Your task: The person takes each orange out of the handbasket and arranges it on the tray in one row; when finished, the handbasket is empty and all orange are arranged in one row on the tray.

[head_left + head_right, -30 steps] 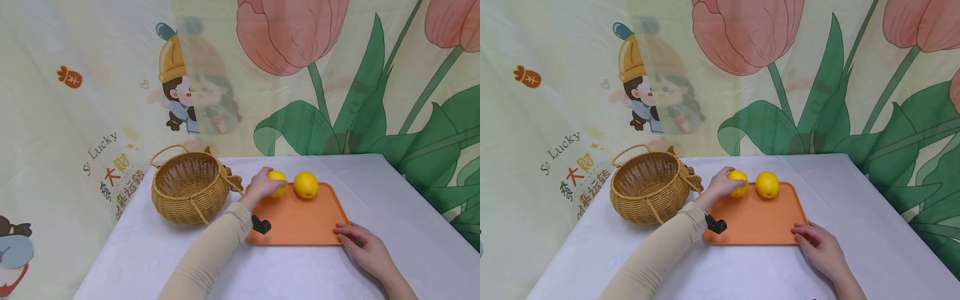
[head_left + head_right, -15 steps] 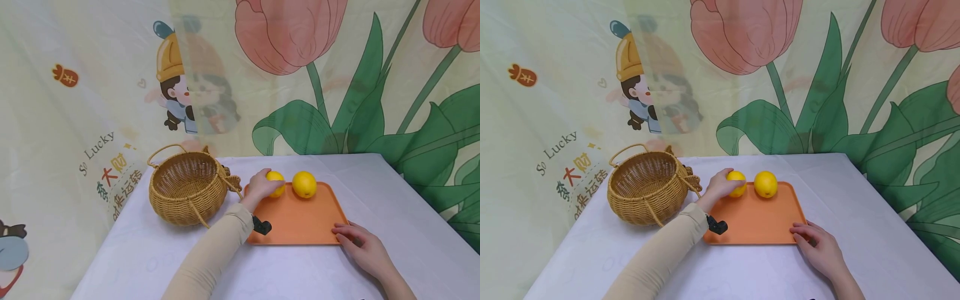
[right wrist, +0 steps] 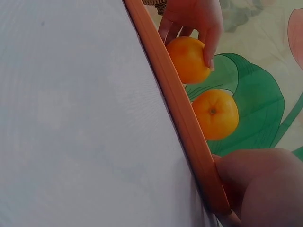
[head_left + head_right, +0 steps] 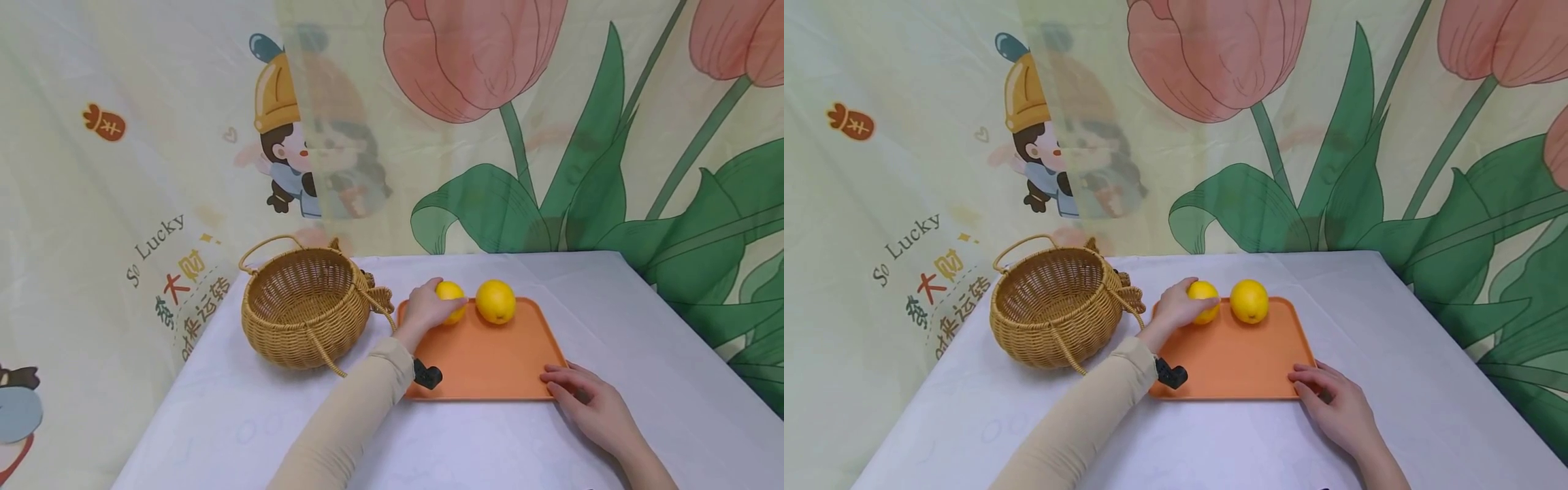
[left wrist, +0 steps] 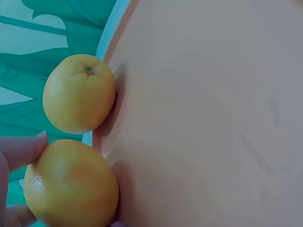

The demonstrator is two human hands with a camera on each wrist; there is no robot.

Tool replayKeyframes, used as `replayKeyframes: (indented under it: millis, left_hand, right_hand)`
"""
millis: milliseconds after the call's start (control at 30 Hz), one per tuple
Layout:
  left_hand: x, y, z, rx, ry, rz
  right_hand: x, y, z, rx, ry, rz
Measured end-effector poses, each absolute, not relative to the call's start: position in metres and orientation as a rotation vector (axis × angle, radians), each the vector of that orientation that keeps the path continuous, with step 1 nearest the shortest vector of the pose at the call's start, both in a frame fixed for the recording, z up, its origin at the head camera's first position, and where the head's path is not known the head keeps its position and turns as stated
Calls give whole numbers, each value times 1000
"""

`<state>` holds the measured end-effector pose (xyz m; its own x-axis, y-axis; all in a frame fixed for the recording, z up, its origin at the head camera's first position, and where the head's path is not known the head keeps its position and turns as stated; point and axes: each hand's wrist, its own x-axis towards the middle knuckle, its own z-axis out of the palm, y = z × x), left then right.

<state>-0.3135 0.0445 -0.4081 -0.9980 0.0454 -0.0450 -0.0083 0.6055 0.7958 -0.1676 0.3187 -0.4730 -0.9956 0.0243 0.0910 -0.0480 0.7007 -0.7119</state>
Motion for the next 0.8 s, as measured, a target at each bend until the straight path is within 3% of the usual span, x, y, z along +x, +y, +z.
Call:
replayKeyframes:
  millis: [800]
  left_hand:
    - [-313,46,-408,29,2740,1381]
  right_hand:
    - [-167,319,-473,-8,-2828,1181]
